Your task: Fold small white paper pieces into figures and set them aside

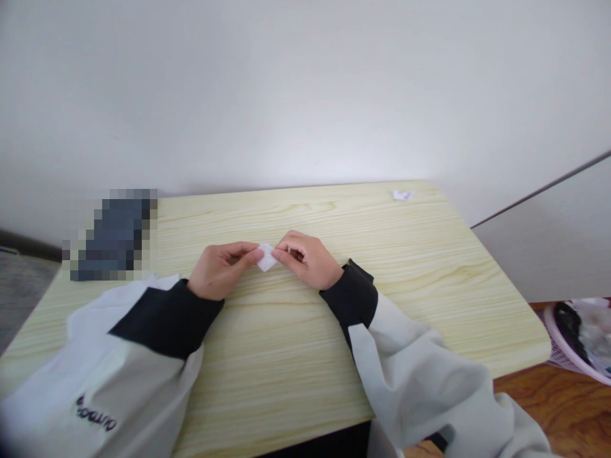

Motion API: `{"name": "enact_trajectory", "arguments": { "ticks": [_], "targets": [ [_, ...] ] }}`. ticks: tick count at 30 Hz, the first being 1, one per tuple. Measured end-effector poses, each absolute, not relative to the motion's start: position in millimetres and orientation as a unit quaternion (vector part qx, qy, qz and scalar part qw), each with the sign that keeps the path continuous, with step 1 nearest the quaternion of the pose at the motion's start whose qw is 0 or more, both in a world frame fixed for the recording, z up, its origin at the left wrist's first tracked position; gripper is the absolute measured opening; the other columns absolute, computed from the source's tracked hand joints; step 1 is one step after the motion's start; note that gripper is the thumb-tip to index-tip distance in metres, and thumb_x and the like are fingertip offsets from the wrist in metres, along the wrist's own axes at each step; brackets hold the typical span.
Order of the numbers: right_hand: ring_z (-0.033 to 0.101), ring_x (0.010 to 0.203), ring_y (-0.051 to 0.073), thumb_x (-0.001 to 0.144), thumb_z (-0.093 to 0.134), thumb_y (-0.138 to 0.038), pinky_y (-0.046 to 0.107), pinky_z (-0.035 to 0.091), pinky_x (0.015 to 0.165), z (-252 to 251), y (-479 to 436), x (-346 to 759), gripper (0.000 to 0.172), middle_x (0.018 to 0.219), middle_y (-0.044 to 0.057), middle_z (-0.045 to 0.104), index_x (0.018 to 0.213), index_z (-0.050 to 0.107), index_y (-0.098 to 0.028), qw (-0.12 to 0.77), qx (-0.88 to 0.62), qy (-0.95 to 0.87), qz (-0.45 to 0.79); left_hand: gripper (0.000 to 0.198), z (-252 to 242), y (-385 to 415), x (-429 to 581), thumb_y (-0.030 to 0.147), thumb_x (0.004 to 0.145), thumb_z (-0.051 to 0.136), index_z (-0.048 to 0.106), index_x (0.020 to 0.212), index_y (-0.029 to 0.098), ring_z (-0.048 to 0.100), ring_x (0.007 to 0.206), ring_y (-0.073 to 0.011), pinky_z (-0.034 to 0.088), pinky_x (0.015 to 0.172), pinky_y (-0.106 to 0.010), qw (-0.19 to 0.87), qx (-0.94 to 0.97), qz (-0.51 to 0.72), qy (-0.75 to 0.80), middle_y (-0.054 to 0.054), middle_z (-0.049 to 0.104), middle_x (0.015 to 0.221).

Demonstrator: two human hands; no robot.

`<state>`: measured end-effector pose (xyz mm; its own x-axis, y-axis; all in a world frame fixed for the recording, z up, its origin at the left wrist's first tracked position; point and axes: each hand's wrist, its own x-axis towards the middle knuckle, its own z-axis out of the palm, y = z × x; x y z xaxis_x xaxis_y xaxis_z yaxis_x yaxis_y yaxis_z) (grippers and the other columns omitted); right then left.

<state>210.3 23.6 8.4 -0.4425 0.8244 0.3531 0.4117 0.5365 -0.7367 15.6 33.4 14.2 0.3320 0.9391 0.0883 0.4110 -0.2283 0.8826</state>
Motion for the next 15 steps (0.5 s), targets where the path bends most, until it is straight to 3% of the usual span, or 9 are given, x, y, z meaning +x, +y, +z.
{"name": "enact_trajectory", "arguments": {
  "ticks": [5,10,15],
  "targets": [
    [0.049,0.063,0.010,0.089,0.047,-0.031,0.023,0.039,0.058,8.4,23.5,210.5,0.021,0.072,0.001,0.054,0.077,0.057,-0.017,0.364,-0.392,-0.791,0.296,0.035,16.0,33.5,15.6,0.048,0.074,0.060,0.071,0.078,0.014,0.063,0.071,-0.0191,0.049,0.066,-0.028,0.433,0.697,0.325,0.471,-0.005,0.072,0.078],
    [0.048,0.062,0.011,0.089,0.046,-0.035,0.023,0.039,0.057,8.3,22.6,209.8,0.026,0.070,0.002,0.055,0.076,0.058,-0.017,0.382,-0.423,-0.769,0.289,0.044,15.0,33.3,18.0,0.050,0.070,0.064,0.066,0.090,0.012,0.063,0.066,-0.0179,0.050,0.062,-0.028,0.479,0.653,0.353,0.470,-0.008,0.072,0.079],
    [0.049,0.062,0.011,0.090,0.044,-0.033,0.024,0.039,0.056,9.1,21.8,209.2,0.029,0.069,0.002,0.054,0.071,0.056,-0.017,0.381,-0.417,-0.779,0.272,0.039,12.5,33.7,19.2,0.048,0.073,0.062,0.067,0.087,0.013,0.063,0.067,-0.0171,0.049,0.061,-0.026,0.478,0.646,0.362,0.472,-0.007,0.072,0.078]
  ]
}}
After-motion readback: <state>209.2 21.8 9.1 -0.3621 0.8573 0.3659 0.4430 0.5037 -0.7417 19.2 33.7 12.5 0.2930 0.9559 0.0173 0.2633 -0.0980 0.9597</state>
